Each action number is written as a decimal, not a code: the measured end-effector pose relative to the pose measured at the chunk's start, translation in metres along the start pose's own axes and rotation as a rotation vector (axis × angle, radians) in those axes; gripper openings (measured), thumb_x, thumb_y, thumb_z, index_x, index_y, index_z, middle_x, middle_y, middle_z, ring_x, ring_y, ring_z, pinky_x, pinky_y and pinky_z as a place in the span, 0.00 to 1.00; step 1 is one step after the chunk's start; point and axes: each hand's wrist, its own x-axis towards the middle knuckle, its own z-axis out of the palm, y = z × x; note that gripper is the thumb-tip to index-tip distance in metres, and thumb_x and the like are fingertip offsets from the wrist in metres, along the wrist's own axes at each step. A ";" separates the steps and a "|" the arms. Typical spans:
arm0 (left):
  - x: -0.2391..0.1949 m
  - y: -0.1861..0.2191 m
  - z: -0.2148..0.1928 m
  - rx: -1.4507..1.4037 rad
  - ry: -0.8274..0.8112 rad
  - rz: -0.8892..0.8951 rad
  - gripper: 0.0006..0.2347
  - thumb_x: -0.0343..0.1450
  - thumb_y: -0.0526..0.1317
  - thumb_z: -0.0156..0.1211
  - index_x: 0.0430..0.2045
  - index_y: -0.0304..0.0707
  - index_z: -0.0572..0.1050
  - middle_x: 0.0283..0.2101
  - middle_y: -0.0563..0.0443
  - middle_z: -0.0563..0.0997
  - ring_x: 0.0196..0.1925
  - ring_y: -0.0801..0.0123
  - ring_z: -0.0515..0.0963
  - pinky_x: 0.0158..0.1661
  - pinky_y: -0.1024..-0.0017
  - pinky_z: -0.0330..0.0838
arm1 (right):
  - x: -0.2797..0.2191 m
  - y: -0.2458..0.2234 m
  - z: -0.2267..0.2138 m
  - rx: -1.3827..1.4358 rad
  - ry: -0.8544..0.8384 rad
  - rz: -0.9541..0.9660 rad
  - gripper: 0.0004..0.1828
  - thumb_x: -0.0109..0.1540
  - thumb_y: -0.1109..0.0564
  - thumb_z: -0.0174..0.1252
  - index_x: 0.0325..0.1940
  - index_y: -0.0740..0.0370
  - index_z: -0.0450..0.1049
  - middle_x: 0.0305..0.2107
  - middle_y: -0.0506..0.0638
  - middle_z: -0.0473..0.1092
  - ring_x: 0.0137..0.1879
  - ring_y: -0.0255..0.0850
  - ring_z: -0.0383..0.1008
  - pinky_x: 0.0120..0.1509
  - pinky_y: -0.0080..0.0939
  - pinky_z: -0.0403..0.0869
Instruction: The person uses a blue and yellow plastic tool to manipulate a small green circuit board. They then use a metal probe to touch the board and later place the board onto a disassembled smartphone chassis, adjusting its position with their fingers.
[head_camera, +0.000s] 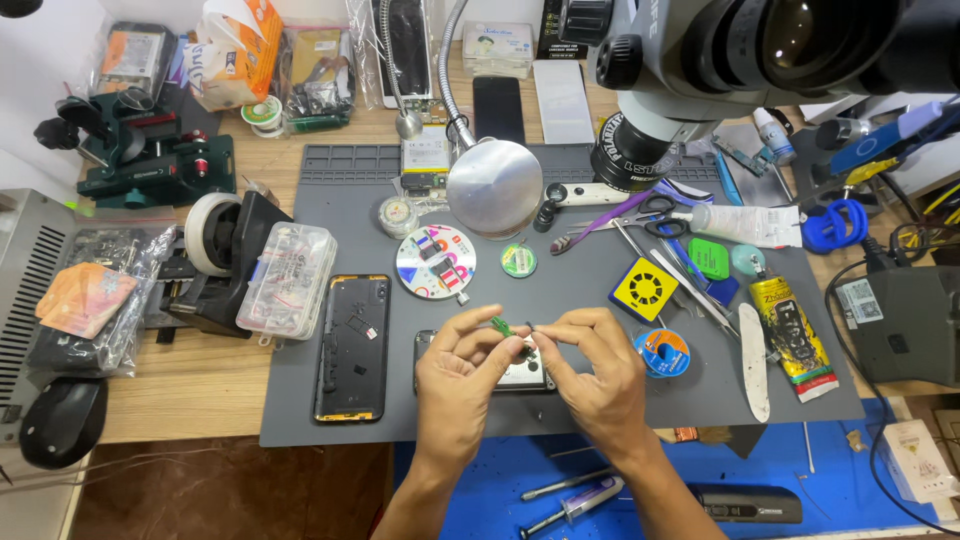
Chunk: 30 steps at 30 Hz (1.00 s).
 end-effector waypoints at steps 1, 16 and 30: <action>0.001 0.002 0.000 -0.001 0.004 -0.002 0.15 0.67 0.25 0.68 0.49 0.29 0.78 0.31 0.40 0.87 0.44 0.57 0.90 0.45 0.67 0.85 | 0.000 0.002 0.000 0.001 -0.004 0.000 0.03 0.63 0.62 0.67 0.41 0.60 0.81 0.34 0.51 0.73 0.41 0.40 0.75 0.48 0.37 0.75; 0.010 0.001 -0.009 -0.109 -0.074 -0.162 0.07 0.69 0.26 0.66 0.38 0.30 0.78 0.40 0.34 0.87 0.43 0.61 0.85 0.46 0.64 0.85 | 0.005 0.002 -0.005 0.008 -0.066 -0.194 0.05 0.65 0.64 0.64 0.44 0.61 0.78 0.38 0.50 0.75 0.42 0.44 0.75 0.49 0.42 0.73; 0.004 0.005 -0.006 -0.083 -0.022 -0.009 0.08 0.70 0.25 0.65 0.40 0.31 0.76 0.39 0.34 0.86 0.41 0.60 0.86 0.44 0.66 0.85 | 0.006 -0.005 -0.012 0.070 -0.132 -0.151 0.02 0.64 0.63 0.64 0.40 0.60 0.78 0.36 0.50 0.76 0.40 0.44 0.75 0.49 0.41 0.73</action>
